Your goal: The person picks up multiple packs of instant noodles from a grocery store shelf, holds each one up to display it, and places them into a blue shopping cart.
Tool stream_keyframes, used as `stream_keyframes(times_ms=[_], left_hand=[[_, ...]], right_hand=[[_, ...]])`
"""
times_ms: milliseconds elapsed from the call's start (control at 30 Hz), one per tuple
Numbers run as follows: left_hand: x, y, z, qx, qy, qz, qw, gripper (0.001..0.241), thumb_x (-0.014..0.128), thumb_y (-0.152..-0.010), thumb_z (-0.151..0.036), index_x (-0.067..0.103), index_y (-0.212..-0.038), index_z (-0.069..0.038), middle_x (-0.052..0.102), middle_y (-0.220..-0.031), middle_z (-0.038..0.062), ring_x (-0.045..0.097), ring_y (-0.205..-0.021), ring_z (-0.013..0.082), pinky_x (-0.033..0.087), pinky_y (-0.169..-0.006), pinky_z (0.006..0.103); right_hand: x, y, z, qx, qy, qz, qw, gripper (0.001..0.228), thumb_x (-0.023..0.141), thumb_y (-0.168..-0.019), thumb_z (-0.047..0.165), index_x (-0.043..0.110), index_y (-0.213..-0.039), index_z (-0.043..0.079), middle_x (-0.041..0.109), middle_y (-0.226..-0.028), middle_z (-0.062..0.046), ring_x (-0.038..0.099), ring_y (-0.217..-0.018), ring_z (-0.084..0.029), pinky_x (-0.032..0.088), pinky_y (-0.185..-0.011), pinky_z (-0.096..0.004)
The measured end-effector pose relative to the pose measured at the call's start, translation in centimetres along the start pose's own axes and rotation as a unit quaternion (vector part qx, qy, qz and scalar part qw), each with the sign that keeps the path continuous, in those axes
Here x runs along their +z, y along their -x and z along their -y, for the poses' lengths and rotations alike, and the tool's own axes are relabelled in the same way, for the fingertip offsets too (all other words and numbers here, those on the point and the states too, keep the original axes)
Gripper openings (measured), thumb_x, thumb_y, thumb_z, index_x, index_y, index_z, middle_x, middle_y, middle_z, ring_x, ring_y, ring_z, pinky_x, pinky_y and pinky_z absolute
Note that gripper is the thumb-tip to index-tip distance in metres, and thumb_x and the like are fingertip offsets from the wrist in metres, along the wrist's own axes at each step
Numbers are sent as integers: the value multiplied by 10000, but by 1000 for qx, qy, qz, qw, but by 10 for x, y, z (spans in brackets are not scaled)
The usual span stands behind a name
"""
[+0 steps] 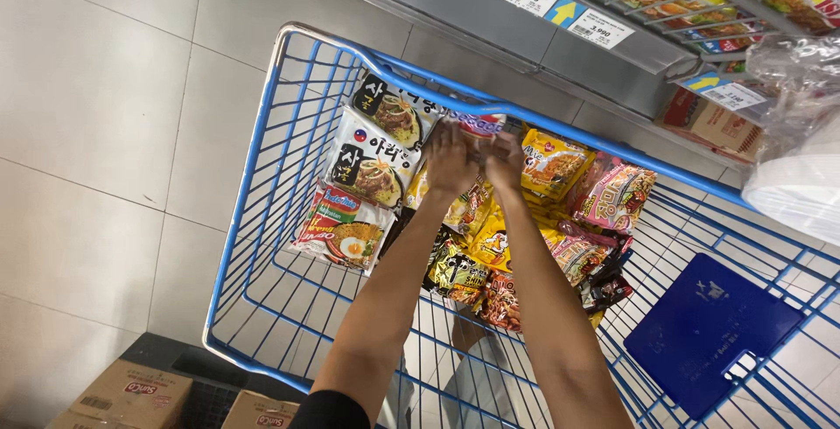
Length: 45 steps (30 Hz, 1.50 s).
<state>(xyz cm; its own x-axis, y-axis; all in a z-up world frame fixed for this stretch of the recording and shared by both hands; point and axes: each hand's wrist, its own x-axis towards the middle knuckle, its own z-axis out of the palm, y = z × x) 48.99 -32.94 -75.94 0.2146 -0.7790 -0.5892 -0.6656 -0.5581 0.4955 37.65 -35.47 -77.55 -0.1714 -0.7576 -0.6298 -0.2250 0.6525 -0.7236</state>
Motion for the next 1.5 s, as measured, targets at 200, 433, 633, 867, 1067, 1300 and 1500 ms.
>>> stream_keyframes(times_ms=[200,433,633,867,1067,1300,1500], left_hand=[[1,4,-14,53,-81,-17,995,763,556,-1043,-363,518,-1737,-49,638,-1769,196,271,-1814,485,118,-1488,603],[-5,19,-21,132,-39,-68,988,617,618,-1115,-287,605,-1697,-84,754,-1647,185,449,-1750,393,201,-1480,585],[-10,42,-30,118,238,-108,958,603,642,-1225,-266,490,-1769,-55,536,-1691,261,618,-1544,558,568,-1275,653],[-21,62,-19,-4,590,-5,807,785,791,-1190,-236,412,-1829,15,497,-1767,302,729,-1458,403,696,-1124,514],[-108,154,-53,-65,720,50,689,465,860,-1126,-99,753,-1577,-61,801,-1363,103,838,-1120,267,786,-951,434],[-191,260,-114,4,724,30,689,430,821,-1123,-60,739,-1545,-72,729,-1322,21,766,-1151,176,745,-954,298],[-226,346,-162,-15,793,72,605,721,788,-1166,-103,474,-1815,-85,666,-1510,98,737,-1211,202,715,-1091,386]], right_hand=[[-33,-28,-38,-22,-56,-35,998,455,964,-1020,120,667,-1363,136,733,-1140,5,689,-1024,-87,555,-967,-273],[-73,2,-7,4,-139,12,990,526,804,-1199,115,583,-1675,73,620,-1525,-180,626,-1467,-387,550,-1264,-717],[-93,31,5,3,-222,30,974,434,767,-1207,129,679,-1631,159,642,-1476,-56,664,-1321,-233,608,-1157,-509],[-108,100,72,34,-296,76,952,369,742,-1181,113,745,-1548,152,718,-1412,-86,719,-1285,-271,634,-1119,-464],[-128,173,128,34,-313,91,945,368,757,-1145,90,715,-1509,119,682,-1394,-93,686,-1309,-300,575,-1196,-514],[-157,269,188,-19,-341,90,936,470,795,-1115,53,683,-1571,38,721,-1341,-101,739,-1234,-262,656,-1086,-423],[-190,332,201,-31,-416,69,906,502,805,-1117,114,687,-1604,110,746,-1437,-122,713,-1305,-294,577,-1180,-468]])
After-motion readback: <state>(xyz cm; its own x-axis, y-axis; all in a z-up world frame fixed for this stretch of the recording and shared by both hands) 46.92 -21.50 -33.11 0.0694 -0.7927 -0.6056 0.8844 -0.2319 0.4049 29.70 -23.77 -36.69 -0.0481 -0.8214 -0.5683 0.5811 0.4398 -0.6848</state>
